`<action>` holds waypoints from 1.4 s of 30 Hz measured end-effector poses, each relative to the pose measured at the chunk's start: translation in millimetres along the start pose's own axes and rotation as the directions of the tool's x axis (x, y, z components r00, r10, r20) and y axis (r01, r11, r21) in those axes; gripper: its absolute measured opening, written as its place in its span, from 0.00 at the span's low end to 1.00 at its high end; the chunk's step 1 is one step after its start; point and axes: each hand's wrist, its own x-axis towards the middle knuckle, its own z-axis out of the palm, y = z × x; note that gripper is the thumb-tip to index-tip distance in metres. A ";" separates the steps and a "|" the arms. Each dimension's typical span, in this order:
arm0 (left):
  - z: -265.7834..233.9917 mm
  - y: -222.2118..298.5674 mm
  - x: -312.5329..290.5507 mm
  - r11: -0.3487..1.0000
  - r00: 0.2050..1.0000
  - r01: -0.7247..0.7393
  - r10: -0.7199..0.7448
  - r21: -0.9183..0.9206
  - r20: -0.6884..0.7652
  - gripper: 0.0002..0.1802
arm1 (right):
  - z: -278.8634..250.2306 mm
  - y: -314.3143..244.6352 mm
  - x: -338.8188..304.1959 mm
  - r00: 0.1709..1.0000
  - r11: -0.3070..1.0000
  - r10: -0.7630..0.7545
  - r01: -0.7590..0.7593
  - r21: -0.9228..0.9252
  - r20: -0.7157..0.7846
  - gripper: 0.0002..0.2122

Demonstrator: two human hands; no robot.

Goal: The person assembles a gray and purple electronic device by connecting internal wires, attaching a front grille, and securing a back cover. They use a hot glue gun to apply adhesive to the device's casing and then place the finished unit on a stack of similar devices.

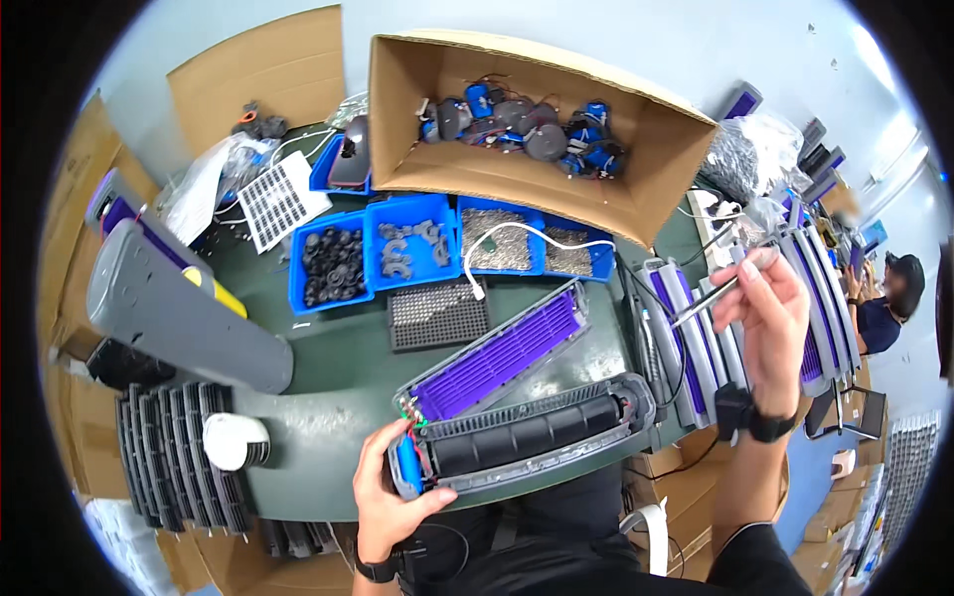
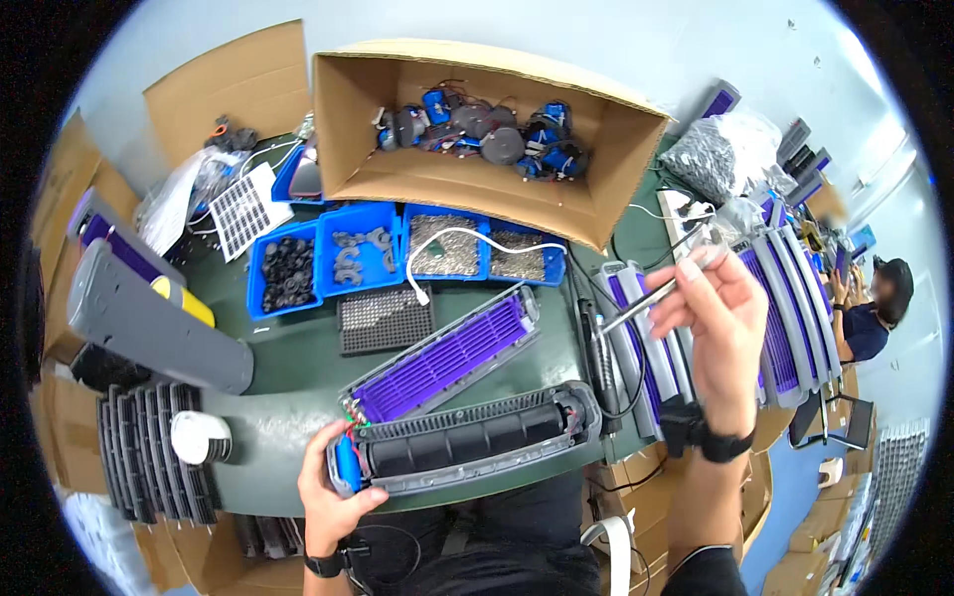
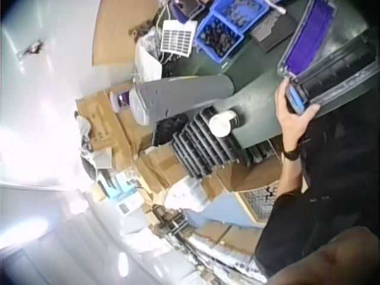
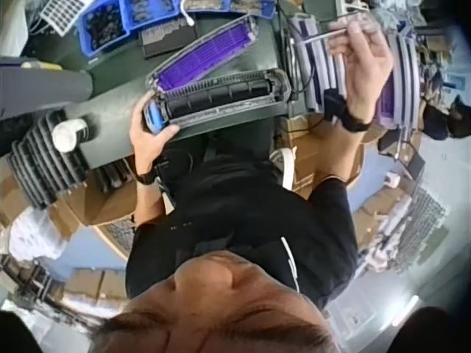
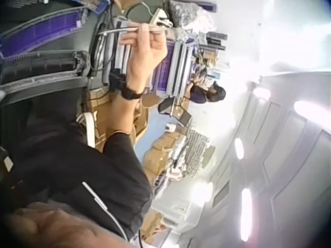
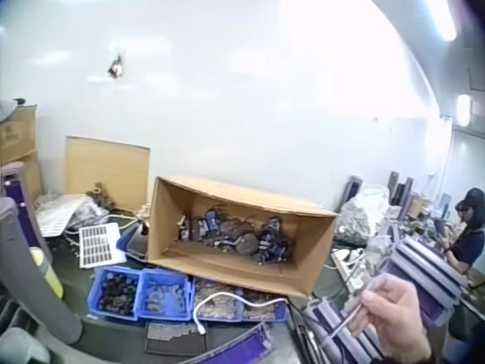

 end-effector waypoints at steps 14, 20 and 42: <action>-2.4 4.0 6.6 0.989 0.987 -0.149 0.150 -0.023 0.065 0.62 | 159.6 44.6 -106.5 0.878 0.807 0.224 -0.411 0.425 0.423 0.08; -7.5 4.4 5.1 0.989 0.986 -0.150 0.150 -0.009 0.070 0.64 | 182.2 45.0 -113.7 0.856 0.911 0.156 -0.318 0.263 0.493 0.08; -12.8 9.1 8.7 0.986 0.981 -0.164 0.165 -0.023 0.103 0.60 | 197.4 51.1 -119.5 0.529 0.889 -0.113 0.432 -0.153 0.841 0.18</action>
